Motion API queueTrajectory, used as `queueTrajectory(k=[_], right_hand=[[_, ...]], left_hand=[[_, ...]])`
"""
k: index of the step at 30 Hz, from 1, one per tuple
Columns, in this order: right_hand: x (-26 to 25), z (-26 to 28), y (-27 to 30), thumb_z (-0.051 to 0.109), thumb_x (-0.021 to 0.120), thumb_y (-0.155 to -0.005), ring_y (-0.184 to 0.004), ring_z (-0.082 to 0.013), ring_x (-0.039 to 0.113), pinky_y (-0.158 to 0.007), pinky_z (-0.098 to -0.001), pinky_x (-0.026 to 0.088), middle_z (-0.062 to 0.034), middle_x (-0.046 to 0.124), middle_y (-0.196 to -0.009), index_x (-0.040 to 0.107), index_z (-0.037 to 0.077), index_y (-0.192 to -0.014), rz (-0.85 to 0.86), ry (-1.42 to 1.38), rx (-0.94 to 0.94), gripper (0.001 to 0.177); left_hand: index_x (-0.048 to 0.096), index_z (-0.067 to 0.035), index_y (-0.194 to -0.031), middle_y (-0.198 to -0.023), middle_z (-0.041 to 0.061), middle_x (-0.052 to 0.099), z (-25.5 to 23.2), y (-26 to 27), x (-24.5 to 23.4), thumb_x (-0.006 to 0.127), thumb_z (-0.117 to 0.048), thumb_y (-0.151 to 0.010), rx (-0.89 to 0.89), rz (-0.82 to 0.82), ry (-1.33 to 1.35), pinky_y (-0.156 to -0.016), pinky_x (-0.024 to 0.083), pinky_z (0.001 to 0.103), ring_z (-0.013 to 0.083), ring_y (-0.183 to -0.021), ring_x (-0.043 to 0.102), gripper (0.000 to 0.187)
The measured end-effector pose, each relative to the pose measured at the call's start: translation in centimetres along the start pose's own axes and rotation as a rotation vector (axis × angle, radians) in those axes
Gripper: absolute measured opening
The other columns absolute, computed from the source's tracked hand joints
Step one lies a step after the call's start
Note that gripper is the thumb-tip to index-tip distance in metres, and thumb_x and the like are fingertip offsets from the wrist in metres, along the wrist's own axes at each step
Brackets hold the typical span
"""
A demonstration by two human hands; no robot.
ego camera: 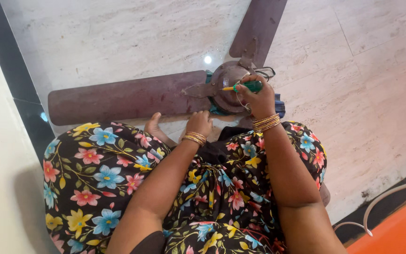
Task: The person sits on the floor and uses a screwdriver to tighten screws on the central hub of a ceiling fan lying on the floor. They repeatedly adjust the fan blades and tighten the fasteners to secure the assembly.
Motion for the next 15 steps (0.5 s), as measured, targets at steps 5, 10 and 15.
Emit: queueTrajectory(k=[5, 10, 15], right_hand=[[1.0, -0.1, -0.3, 0.011, 0.085, -0.087, -0.077, -0.0047, 0.068, -0.065, -0.0205, 0.055, -0.0004, 0.073, -0.092, 0.067, 0.005, -0.106, 0.027, 0.013, -0.010, 0.026], [1.9, -0.5, -0.2, 0.013, 0.087, -0.089, -0.077, -0.0052, 0.068, -0.065, -0.0205, 0.055, -0.0010, 0.073, -0.089, 0.068, 0.005, -0.106, -0.021, 0.133, -0.078, 0.027], [1.7, -1.4, -0.2, 0.017, 0.088, -0.089, -0.074, -0.0079, 0.069, -0.062, -0.0234, 0.055, -0.0019, 0.073, -0.087, 0.068, 0.005, -0.103, -0.118, 0.097, -0.071, 0.027]], left_hand=[[0.069, -0.006, -0.098, -0.105, 0.013, 0.070, -0.5, -0.1, -0.7, 0.072, -0.026, -0.087, -0.022, -0.002, -0.003, -0.091, 0.052, 0.049, 0.0363, -0.106, 0.063, 0.023], [0.069, -0.007, -0.099, -0.105, 0.013, 0.070, -0.7, 0.0, -0.1, 0.071, -0.026, -0.088, -0.001, 0.022, -0.004, -0.089, 0.052, 0.049, 0.0353, -0.106, 0.063, 0.022], [0.070, -0.008, -0.101, -0.106, 0.011, 0.071, -0.8, 0.1, 0.0, 0.070, -0.027, -0.088, 0.005, 0.029, -0.011, -0.091, 0.053, 0.048, 0.0342, -0.107, 0.063, 0.022]])
Point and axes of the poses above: each hand's wrist, its own y-axis away from the middle knuckle, its own x-axis out of the palm, z = x × y, the point moved 3 cm from there along -y, towards the middle knuckle
